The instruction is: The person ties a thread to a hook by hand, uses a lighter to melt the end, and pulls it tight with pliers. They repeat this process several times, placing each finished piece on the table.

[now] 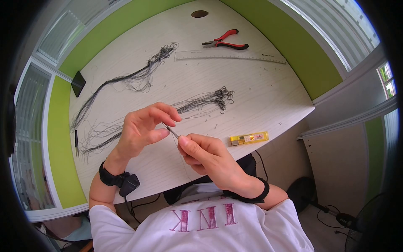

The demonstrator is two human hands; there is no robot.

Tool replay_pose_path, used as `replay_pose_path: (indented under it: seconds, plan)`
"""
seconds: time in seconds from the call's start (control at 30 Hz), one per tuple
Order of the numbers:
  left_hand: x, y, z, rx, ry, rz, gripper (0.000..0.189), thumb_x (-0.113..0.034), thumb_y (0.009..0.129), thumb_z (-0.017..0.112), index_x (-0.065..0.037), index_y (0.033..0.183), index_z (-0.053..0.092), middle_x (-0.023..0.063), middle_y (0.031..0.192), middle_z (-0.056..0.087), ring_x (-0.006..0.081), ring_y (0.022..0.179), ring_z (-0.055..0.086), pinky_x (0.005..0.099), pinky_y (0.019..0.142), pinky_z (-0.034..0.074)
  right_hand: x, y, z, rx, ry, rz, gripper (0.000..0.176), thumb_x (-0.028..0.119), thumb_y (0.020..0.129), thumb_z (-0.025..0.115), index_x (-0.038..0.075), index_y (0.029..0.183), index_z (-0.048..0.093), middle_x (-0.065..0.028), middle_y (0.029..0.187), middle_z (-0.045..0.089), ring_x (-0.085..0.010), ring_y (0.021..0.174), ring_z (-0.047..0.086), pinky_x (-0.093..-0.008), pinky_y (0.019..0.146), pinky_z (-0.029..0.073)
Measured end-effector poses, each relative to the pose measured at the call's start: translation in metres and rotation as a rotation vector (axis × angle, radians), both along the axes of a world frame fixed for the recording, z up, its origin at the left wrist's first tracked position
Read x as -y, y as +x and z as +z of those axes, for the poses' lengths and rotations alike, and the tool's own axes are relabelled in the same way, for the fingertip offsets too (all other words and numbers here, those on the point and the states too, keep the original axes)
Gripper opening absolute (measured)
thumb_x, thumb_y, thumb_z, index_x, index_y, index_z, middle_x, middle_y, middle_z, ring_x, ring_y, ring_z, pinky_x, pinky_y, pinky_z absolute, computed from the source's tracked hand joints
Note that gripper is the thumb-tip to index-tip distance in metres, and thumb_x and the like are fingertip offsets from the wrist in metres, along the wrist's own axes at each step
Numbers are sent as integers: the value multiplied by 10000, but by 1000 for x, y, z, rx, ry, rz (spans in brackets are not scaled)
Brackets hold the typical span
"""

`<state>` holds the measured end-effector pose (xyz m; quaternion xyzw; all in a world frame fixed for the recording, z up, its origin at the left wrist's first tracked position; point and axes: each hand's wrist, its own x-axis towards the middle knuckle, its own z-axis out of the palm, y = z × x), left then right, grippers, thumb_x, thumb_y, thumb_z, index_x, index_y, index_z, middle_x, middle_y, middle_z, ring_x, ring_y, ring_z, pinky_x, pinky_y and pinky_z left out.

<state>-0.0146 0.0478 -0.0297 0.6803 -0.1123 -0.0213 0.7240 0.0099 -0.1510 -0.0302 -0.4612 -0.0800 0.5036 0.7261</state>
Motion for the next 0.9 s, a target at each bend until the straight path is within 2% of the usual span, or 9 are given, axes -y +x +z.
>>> replay_pose_path:
  seconds: [0.03, 0.27, 0.37, 0.43, 0.67, 0.73, 0.9]
  plan:
    - [0, 0, 0, 1, -4, -6, 158, 27, 706, 581, -6, 856, 615, 130, 1014, 563, 207, 989, 526, 365, 890, 407, 0, 0, 1, -2, 3, 5, 345, 330, 957, 411, 30, 804, 486, 65, 638, 284, -29, 532, 191, -189, 440, 163]
    - [2, -1, 0, 7, -6, 2, 132, 11, 721, 584, -3, 849, 616, 132, 997, 567, 203, 974, 532, 353, 863, 421, 1, 0, -2, 1, 18, 2, 345, 331, 957, 409, 31, 803, 483, 67, 634, 279, -28, 528, 187, -191, 438, 159]
    - [2, -1, -1, -27, -18, 6, 122, 4, 728, 587, -7, 846, 617, 132, 998, 568, 198, 969, 535, 342, 850, 428, 1, -1, -2, 10, 7, -2, 346, 368, 948, 420, 78, 771, 481, 75, 625, 291, -19, 520, 180, -185, 431, 145]
    - [2, -1, -1, -11, -20, 5, 112, 6, 732, 583, -10, 838, 620, 132, 1002, 568, 194, 959, 539, 333, 840, 432, 1, -1, 0, -8, 10, 0, 342, 324, 958, 407, 29, 798, 478, 66, 636, 276, -30, 531, 187, -189, 438, 159]
    - [2, -1, 0, 0, -6, 12, 85, 13, 734, 583, -5, 807, 621, 142, 949, 590, 203, 928, 549, 336, 814, 435, 2, -1, -3, -22, 25, -3, 344, 323, 960, 401, 27, 799, 475, 62, 638, 278, -31, 541, 199, -187, 440, 168]
    - [2, -2, -1, 13, -12, 19, 69, 21, 733, 581, -8, 784, 618, 152, 928, 598, 208, 914, 552, 340, 805, 435, 2, -2, -4, -19, 25, -3, 346, 373, 947, 418, 72, 792, 489, 77, 627, 280, -19, 525, 175, -182, 437, 142]
    - [1, -2, -1, 19, -25, 20, 62, 27, 725, 587, -17, 761, 612, 157, 926, 600, 206, 904, 554, 338, 800, 437, 1, -3, -5, -35, 34, -4, 347, 375, 946, 418, 69, 798, 490, 78, 624, 276, -19, 525, 177, -182, 438, 144]
